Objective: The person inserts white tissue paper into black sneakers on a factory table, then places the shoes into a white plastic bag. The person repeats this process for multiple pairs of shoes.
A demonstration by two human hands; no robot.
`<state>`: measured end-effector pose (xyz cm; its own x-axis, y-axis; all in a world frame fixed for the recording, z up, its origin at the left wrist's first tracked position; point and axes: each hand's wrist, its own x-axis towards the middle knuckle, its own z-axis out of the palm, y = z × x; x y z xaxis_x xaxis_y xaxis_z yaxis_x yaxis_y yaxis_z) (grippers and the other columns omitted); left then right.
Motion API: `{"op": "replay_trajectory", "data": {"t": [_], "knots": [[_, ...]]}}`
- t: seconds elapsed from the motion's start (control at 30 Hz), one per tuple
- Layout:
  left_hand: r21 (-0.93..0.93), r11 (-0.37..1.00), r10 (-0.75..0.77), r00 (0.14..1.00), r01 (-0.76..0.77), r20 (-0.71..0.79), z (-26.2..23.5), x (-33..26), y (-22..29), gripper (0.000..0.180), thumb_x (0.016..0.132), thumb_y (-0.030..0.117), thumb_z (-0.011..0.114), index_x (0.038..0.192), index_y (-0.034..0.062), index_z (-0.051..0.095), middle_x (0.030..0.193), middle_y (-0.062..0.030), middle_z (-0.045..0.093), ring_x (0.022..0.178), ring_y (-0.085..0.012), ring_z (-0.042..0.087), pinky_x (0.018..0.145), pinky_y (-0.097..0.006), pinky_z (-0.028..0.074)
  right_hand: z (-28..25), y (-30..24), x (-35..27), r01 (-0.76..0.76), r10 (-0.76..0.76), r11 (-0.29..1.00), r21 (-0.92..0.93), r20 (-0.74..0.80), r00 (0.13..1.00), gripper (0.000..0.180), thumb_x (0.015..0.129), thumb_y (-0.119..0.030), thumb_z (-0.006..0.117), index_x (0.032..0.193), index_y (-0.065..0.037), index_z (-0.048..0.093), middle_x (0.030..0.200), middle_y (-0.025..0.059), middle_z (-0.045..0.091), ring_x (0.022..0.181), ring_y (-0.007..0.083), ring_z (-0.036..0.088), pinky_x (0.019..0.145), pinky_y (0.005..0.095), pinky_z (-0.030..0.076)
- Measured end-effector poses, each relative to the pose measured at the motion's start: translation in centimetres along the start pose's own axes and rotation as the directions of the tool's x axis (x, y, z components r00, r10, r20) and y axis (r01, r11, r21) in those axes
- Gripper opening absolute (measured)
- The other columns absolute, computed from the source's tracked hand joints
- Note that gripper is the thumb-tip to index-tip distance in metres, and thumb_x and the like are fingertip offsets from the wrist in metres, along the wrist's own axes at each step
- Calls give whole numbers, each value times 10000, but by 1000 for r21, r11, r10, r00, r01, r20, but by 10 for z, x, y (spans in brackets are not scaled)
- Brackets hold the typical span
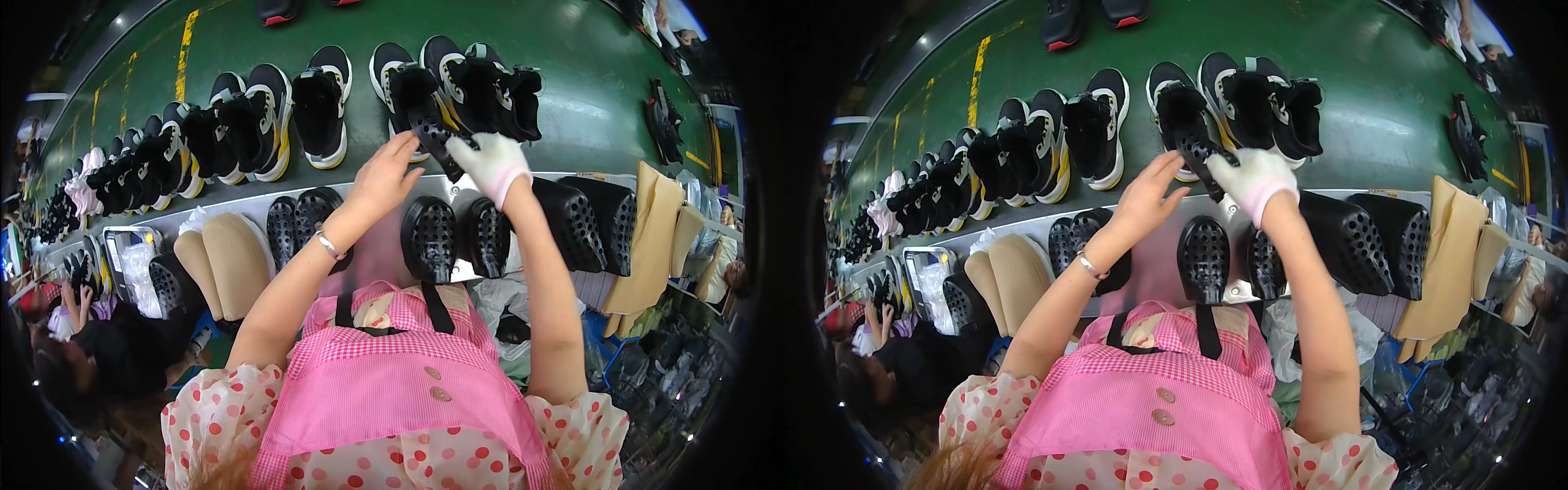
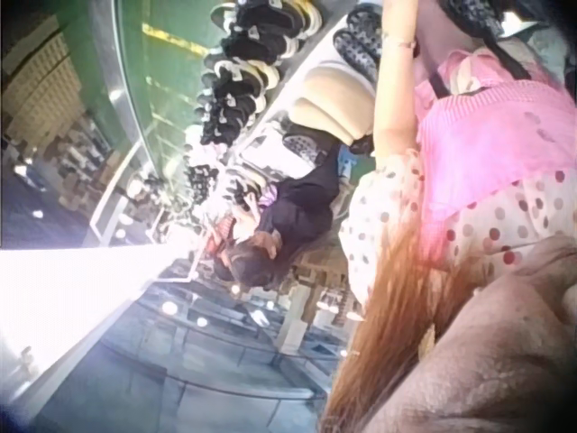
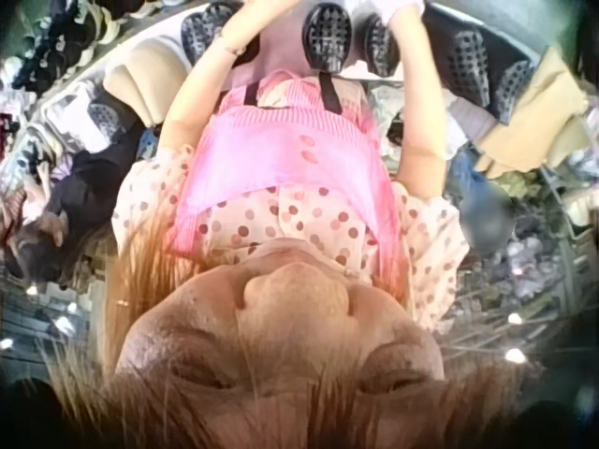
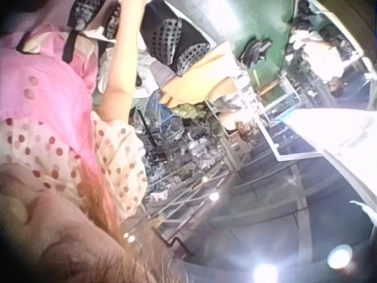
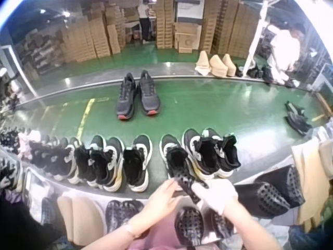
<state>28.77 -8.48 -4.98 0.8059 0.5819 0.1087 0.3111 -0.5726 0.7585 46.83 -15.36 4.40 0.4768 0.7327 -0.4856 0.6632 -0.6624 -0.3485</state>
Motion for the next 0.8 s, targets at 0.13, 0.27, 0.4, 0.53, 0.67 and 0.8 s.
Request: {"op": "replay_trajectory", "data": {"t": [0.13,0.27,0.4,0.53,0.67,0.8], "knots": [[0,1000,17,1000,-17,10,10,12,-16,419,846,118,655,1237,4,558,1288,-153,547,1143,-345,550,945,-410,480,-14,-37,43,16,-4,981,-192,62,998,541,815,-497,512,886,-1,715,861,242,677,886,382,664,821,429,517],[73,997,7,999,-5,-33,16,17,-21,305,835,126,666,1111,7,612,1158,-118,609,1030,-320,600,854,-407,521,28,-68,83,-12,25,947,-322,38,999,426,904,-393,475,1006,-54,713,1036,200,685,979,363,659,875,449,518],[146,989,-16,998,25,-66,18,17,-24,229,819,148,684,1007,26,634,1062,-90,628,930,-290,627,777,-393,546,45,-71,108,73,-17,937,-342,165,986,386,905,-326,515,1036,-15,702,1069,226,669,990,371,652,870,430,525],[206,976,82,994,-67,-67,27,25,-33,277,727,109,722,979,25,644,1009,-82,618,846,-236,625,708,-343,553,35,-67,115,133,-27,909,-396,262,965,308,881,-254,564,1018,-19,709,1054,217,677,988,364,656,857,426,527],[271,961,63,997,-52,-34,27,32,-36,276,680,88,741,934,30,653,916,-88,617,812,-243,619,691,-339,549,40,-83,121,204,-118,833,-515,196,973,218,836,-103,601,1009,-56,724,1042,166,700,966,321,682,795,405,556],[360,930,92,996,-77,-24,31,36,-38,214,713,129,718,905,61,652,863,-73,614,780,-233,631,612,-348,554,46,-75,128,205,-111,808,-553,200,974,222,843,-125,598,1014,-63,725,1053,155,701,984,310,681,803,399,554]]}}
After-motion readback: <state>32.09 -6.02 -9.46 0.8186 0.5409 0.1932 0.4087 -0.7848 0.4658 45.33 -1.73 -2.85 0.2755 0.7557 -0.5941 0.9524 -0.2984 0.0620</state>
